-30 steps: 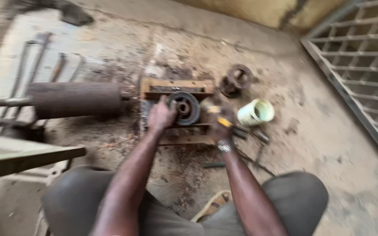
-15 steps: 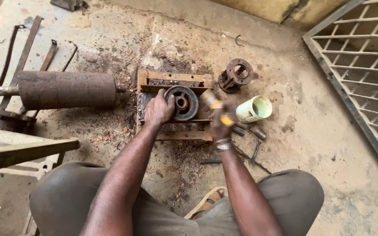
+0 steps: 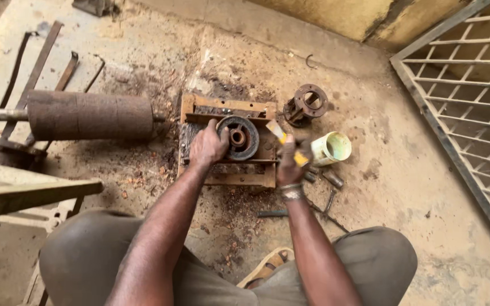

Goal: The person sits on the ground and uses a hammer to repeatedly strike a circular metal part held in a wooden jig. The person rotates the part and continues hammering different sections throughout the clip.

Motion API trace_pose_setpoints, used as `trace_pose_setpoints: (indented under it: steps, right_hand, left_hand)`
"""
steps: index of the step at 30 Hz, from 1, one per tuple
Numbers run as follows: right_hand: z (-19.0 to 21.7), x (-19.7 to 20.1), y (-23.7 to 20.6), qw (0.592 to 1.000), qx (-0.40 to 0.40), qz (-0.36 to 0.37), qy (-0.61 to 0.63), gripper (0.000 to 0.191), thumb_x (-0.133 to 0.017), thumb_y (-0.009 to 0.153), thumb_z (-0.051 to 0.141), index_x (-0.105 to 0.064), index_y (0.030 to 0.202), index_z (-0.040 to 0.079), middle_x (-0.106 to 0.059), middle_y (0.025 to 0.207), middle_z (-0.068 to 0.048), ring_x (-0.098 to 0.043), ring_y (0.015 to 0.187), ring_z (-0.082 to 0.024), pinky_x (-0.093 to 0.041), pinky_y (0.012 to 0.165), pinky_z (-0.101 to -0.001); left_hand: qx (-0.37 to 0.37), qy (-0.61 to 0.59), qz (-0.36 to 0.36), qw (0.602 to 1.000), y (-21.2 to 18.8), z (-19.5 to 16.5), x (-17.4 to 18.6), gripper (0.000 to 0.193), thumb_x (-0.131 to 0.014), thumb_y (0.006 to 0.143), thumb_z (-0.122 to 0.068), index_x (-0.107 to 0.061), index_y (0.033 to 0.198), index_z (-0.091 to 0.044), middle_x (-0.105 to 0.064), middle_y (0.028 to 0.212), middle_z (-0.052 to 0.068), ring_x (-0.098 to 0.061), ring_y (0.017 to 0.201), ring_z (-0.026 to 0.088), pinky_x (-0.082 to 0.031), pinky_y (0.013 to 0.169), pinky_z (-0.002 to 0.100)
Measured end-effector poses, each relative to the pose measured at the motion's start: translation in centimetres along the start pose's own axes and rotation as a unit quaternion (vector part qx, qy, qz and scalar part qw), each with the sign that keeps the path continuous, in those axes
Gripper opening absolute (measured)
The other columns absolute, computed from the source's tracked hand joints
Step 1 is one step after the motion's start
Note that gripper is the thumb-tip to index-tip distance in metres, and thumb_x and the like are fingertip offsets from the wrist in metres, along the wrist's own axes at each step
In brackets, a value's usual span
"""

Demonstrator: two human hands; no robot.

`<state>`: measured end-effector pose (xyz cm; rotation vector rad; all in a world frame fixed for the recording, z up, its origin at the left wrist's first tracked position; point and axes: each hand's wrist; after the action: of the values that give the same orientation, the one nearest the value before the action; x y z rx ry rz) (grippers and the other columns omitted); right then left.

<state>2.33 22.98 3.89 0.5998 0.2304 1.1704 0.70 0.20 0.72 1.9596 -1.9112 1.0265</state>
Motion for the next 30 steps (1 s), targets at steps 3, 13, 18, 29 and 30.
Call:
trace_pose_setpoints:
  steps: [3, 13, 18, 29, 30]
  right_hand:
    - [0.5, -0.7, -0.2, 0.945, -0.004, 0.249, -0.214, 0.02, -0.067, 0.103, 0.024, -0.067, 0.087, 0.012, -0.072, 0.076, -0.004, -0.067, 0.061, -0.014, -0.055, 0.057, -0.0271]
    - [0.2, 0.6, 0.6, 0.97, -0.008, 0.087, -0.227, 0.011, -0.069, 0.097, 0.025, -0.07, 0.093, 0.015, -0.073, 0.089, -0.006, -0.069, 0.069, -0.016, -0.057, 0.048, -0.0302]
    - [-0.2, 0.3, 0.0, 0.941, 0.048, 0.258, -0.213, 0.018, -0.07, 0.098, 0.025, -0.068, 0.089, 0.009, -0.07, 0.08, -0.007, -0.066, 0.074, -0.019, -0.057, 0.064, -0.0406]
    - [0.6, 1.2, -0.2, 0.984, -0.004, 0.122, -0.13, 0.02, -0.064, 0.1, 0.029, -0.064, 0.088, 0.012, -0.07, 0.074, -0.002, -0.066, 0.059, -0.013, -0.053, 0.045, -0.0275]
    - [0.5, 1.3, -0.2, 0.994, -0.01, 0.085, -0.067, 0.02, -0.061, 0.103, 0.029, -0.062, 0.09, 0.013, -0.07, 0.073, -0.001, -0.068, 0.057, -0.011, -0.054, 0.042, -0.0249]
  left_hand:
    - [0.016, -0.008, 0.019, 1.0, 0.0, -0.2, 0.0, 0.056, -0.044, 0.105, -0.047, -0.05, 0.143, -0.007, -0.052, 0.067, -0.003, -0.043, 0.051, 0.009, -0.043, 0.046, 0.03]
    - [-0.005, -0.003, 0.011, 1.0, 0.1, 0.1, -0.6, 0.057, -0.045, 0.106, -0.047, -0.049, 0.143, -0.004, -0.052, 0.068, 0.001, -0.043, 0.054, 0.012, -0.044, 0.051, 0.035]
    - [0.013, -0.005, 0.023, 1.0, 0.1, -0.5, -0.2, 0.054, -0.044, 0.105, -0.046, -0.051, 0.141, -0.005, -0.054, 0.07, 0.001, -0.047, 0.057, 0.013, -0.049, 0.056, 0.037]
    - [0.006, -0.012, 0.013, 1.0, -0.1, -0.4, -0.3, 0.052, -0.045, 0.106, -0.046, -0.053, 0.137, -0.006, -0.055, 0.072, -0.001, -0.051, 0.058, 0.011, -0.05, 0.059, 0.036]
    - [0.003, -0.006, 0.011, 1.0, 0.0, -0.4, -0.4, 0.052, -0.047, 0.106, -0.046, -0.053, 0.138, -0.006, -0.053, 0.072, -0.001, -0.048, 0.058, 0.012, -0.048, 0.058, 0.036]
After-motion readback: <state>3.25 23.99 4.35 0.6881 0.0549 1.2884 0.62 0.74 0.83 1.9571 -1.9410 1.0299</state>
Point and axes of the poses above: each hand's wrist, its own y-axis towards the middle knuckle, its own x-axis out of the back of the hand, z = x × y
